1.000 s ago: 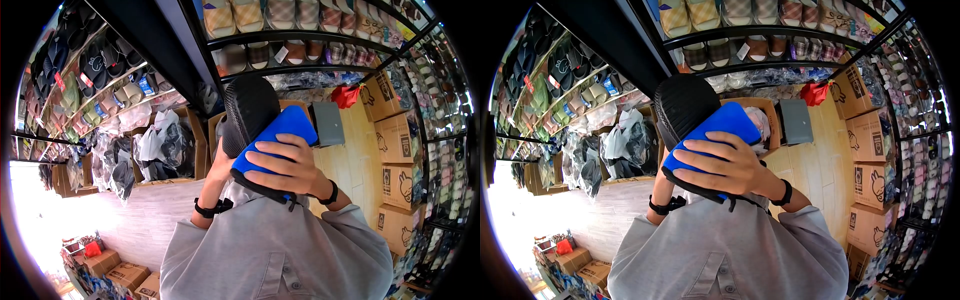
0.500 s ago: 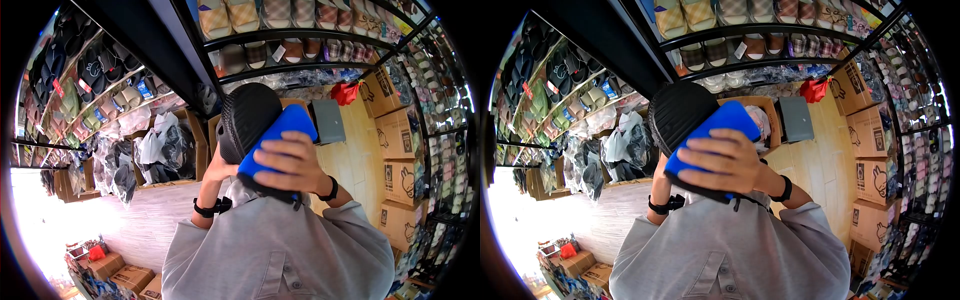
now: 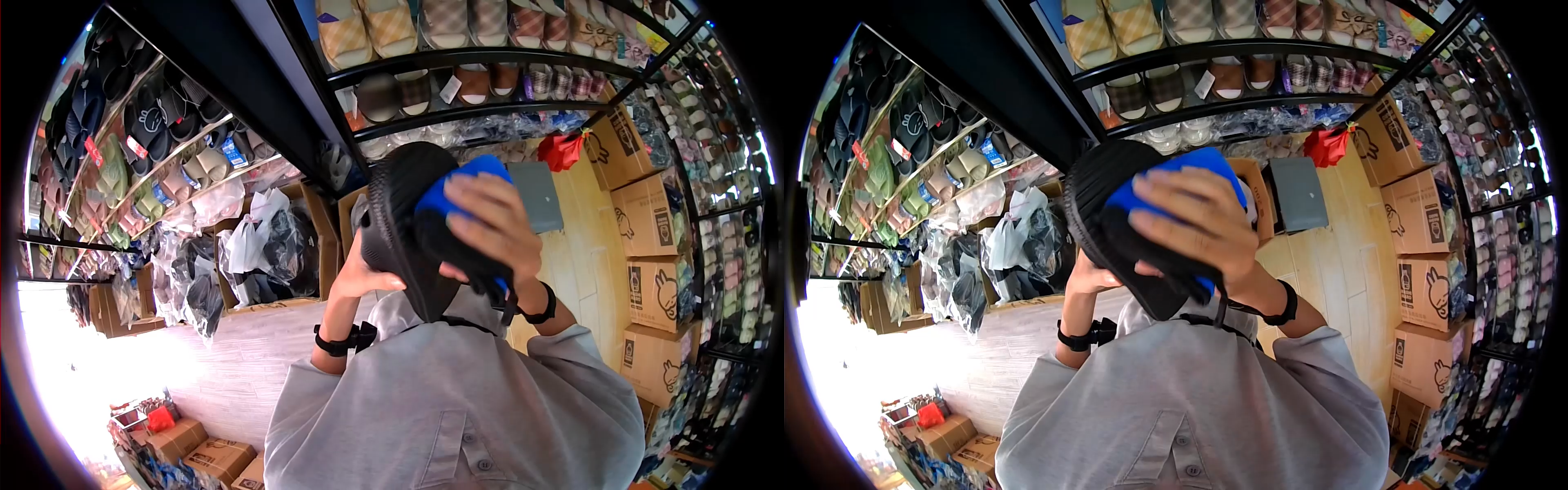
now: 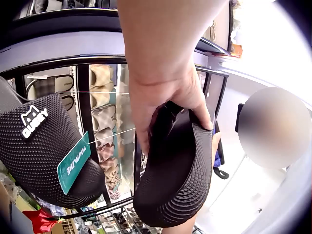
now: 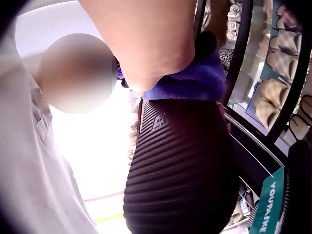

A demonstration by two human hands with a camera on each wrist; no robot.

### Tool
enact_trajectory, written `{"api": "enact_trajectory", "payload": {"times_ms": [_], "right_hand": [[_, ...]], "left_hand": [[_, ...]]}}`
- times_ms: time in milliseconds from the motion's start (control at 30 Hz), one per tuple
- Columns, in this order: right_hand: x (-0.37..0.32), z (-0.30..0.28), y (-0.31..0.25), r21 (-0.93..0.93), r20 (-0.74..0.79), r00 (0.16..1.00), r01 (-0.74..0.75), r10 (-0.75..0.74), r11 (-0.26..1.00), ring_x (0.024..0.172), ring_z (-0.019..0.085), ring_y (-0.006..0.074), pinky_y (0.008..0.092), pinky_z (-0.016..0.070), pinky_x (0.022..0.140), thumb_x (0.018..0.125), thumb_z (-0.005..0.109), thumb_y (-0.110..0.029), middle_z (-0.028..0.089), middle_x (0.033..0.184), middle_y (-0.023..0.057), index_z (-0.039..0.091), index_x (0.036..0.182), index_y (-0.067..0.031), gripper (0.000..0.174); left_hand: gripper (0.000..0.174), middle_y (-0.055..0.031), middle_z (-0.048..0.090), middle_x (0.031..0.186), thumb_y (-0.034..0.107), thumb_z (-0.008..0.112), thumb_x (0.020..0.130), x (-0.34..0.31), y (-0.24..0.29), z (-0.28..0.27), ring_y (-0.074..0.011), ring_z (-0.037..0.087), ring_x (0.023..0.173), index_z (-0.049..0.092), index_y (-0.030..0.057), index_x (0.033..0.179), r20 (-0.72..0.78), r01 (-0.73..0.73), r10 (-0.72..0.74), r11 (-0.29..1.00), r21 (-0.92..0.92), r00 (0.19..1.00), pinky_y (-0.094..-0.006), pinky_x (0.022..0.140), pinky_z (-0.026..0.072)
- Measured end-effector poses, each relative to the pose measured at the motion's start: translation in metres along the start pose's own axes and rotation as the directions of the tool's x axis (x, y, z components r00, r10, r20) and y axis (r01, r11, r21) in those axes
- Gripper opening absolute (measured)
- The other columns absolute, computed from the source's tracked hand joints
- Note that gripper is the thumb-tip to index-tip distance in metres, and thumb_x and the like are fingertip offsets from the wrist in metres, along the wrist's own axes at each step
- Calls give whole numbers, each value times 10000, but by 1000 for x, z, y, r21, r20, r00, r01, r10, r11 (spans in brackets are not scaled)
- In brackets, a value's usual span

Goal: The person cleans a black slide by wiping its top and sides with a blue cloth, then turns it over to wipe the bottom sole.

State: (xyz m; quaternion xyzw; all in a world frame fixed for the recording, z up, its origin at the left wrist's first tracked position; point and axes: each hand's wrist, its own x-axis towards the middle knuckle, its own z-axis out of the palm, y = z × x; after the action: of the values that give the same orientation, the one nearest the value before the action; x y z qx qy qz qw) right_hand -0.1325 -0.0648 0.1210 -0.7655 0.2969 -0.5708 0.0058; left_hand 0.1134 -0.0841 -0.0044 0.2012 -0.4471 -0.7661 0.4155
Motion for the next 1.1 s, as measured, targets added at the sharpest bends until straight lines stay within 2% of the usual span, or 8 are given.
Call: {"api": "enact_trajectory", "payload": {"times_ms": [67,333,400,567,800,900,1000,1100], "right_hand": [[1,5,5,-32,-91,995,-44,41,999,1239,694,351,483,545,1032,811,909,-316,738,1350,155,771,1284,-129,526],[-18,10,-25,-5,292,893,360,-343,933,1296,674,203,381,460,1139,983,707,-199,737,1383,24,755,1303,-210,324],[-12,4,-17,5,341,882,345,-326,939,1311,670,208,389,459,1145,1003,678,-196,734,1388,27,752,1303,-200,309],[-4,17,0,-79,28,1000,-6,8,997,1280,674,296,463,525,1058,907,803,-348,729,1379,79,760,1322,-207,440],[-25,15,-21,48,352,873,342,-336,939,1293,673,223,406,499,1103,973,725,-214,722,1400,58,749,1329,-190,357],[-20,10,1,-34,246,929,294,-277,955,1306,668,230,413,493,1117,971,720,-196,731,1386,67,752,1325,-204,356],[-8,13,2,-35,37,999,-31,32,999,1264,694,333,497,514,1090,867,844,-324,727,1378,143,772,1292,-184,453],[-13,14,-12,-95,97,994,49,-40,994,1265,694,310,482,504,1101,885,824,-300,733,1371,115,769,1298,-190,431]], "left_hand": [[1235,-170,561,1548,203,1034,636,5,-4,-8,-275,563,1409,344,-45,1630,95,-57,56,998,17,994,-453,1201,425],[1310,-185,480,1631,352,1055,636,-8,-10,-2,-308,507,1476,323,-19,1656,-15,53,-59,963,-265,998,-485,1241,410],[1319,-186,470,1640,371,1055,634,-10,-11,-2,-313,499,1484,320,-15,1659,-37,44,-62,932,-359,997,-491,1246,407],[1366,-183,416,1682,482,1039,620,-5,-15,-2,-338,447,1529,308,11,1673,-52,-33,11,897,-441,999,-532,1268,400],[1350,-179,450,1658,428,1060,600,-9,-14,0,-335,479,1505,338,9,1661,-84,53,-90,927,-371,992,-517,1250,423],[1349,-180,458,1653,413,1065,592,-3,-12,0,-335,488,1497,345,9,1659,-62,33,-59,935,-352,996,-514,1246,428],[1349,-180,463,1649,404,1069,587,-2,-11,0,-335,494,1492,349,8,1657,-50,7,-26,941,-339,998,-511,1243,431],[1340,-173,517,1607,310,1099,521,-3,-6,2,-331,528,1458,411,5,1629,-86,32,-65,942,-335,994,-489,1227,440]]}}
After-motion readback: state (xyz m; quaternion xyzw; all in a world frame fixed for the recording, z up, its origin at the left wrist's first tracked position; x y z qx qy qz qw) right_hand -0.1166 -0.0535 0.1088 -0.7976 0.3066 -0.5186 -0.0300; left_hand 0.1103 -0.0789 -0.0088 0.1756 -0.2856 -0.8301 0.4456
